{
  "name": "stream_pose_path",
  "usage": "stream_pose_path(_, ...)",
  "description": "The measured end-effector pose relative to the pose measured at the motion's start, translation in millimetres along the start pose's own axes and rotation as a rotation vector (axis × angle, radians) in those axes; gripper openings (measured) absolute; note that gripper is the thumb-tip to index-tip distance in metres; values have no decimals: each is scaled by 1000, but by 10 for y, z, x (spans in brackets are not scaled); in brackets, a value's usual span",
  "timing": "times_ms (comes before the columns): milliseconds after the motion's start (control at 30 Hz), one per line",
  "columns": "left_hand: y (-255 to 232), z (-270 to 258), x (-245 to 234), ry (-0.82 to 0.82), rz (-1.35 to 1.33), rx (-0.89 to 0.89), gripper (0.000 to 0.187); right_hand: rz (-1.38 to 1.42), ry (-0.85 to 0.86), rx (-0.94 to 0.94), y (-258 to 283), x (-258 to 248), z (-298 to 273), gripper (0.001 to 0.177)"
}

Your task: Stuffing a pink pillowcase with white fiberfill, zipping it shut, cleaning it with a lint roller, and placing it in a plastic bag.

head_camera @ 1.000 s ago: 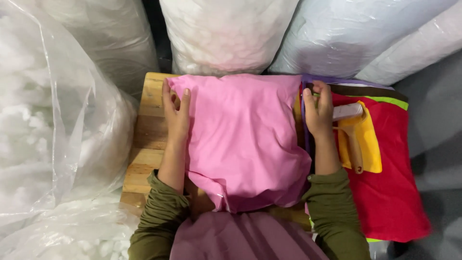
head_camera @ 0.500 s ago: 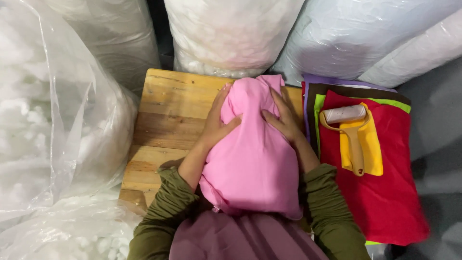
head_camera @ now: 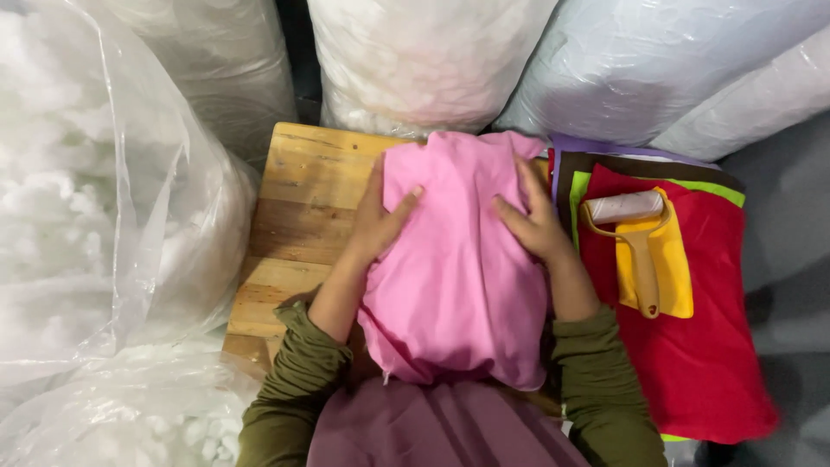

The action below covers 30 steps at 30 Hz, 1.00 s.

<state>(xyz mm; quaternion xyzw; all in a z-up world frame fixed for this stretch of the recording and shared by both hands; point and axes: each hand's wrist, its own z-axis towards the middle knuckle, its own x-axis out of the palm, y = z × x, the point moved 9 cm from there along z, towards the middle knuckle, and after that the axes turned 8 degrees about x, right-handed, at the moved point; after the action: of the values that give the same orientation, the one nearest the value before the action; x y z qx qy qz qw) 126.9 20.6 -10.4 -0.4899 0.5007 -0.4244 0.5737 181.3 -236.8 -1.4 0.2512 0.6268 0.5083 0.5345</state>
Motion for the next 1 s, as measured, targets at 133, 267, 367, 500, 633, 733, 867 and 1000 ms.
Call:
stream_pose_path(133, -241, -251, -662, -210, -13, 108, 75, 69, -99, 226, -64, -561, -433, 73)
stream_pose_path(267, -366, -761, -418, -106, 97, 39, 75, 95, -45, 266, 151, -214, -864, 86)
stream_pose_path(367, -425, -985, 47, -10, -7, 48, 76, 80, -30, 345, 122, 105, -1094, 91)
stream_pose_path(500, -252, -1005, -195, -113, -33, 157, 71, 41, -101, 193, 255, -169, -1095, 89)
stream_pose_path(633, -464, -1089, -241, -197, 25, 226, 75, 117, -158, 234, 331, -173, -1115, 92)
stream_pose_path(733, -693, -1195, 175, 92, 2, 109, 102, -146, -10, 38, 611, 300, -1140, 87)
stream_pose_path(867, -711, -1424, -249, 183, 263, -120, 125, -158, -98, 48, 464, -132, -1391, 82)
stream_pose_path(1000, -582, -1972, -489, 477, 425, -526, 143, -196, 91, 481, 128, -327, -1980, 111)
